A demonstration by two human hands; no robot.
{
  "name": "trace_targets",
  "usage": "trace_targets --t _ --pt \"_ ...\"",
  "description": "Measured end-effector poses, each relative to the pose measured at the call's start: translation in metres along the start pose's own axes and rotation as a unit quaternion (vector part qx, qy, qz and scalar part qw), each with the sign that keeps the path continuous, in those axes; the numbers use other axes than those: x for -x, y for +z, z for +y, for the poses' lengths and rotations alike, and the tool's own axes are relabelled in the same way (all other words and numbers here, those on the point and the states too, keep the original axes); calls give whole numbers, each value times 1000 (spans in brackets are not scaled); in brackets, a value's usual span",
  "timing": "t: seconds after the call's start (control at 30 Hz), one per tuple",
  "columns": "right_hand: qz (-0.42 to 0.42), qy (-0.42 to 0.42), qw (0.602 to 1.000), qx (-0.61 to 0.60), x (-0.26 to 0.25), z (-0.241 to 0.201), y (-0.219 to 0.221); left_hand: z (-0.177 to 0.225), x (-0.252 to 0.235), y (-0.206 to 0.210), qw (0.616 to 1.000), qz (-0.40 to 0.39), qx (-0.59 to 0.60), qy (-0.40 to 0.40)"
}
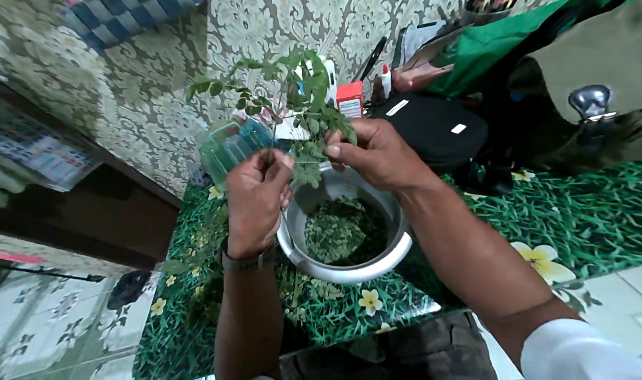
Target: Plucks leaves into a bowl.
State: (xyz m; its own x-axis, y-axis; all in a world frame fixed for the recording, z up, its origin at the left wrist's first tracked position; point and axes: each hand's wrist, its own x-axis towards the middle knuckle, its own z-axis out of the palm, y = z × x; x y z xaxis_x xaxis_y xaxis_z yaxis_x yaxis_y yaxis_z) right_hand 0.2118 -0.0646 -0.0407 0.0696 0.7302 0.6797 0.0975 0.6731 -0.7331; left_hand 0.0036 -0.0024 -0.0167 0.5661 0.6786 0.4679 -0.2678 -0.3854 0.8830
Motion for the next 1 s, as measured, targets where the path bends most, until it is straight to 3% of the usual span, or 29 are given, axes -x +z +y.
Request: trace_targets --t 0.27,0.57,0.8,1.0 --pt "9 15 1000 -9 0 -2 -7 3 0 -3 1000 6 -7 -4" --pt "-40 38 998 22 4 -6 2 2 2 -2 999 -33 11 15" --pt "-22 37 999 4 1 -4 -8 2 1 -2 1000 -12 7 3" --pt "-20 40 999 -8 4 -6 2 -1 1 2 999 -42 -11 6"
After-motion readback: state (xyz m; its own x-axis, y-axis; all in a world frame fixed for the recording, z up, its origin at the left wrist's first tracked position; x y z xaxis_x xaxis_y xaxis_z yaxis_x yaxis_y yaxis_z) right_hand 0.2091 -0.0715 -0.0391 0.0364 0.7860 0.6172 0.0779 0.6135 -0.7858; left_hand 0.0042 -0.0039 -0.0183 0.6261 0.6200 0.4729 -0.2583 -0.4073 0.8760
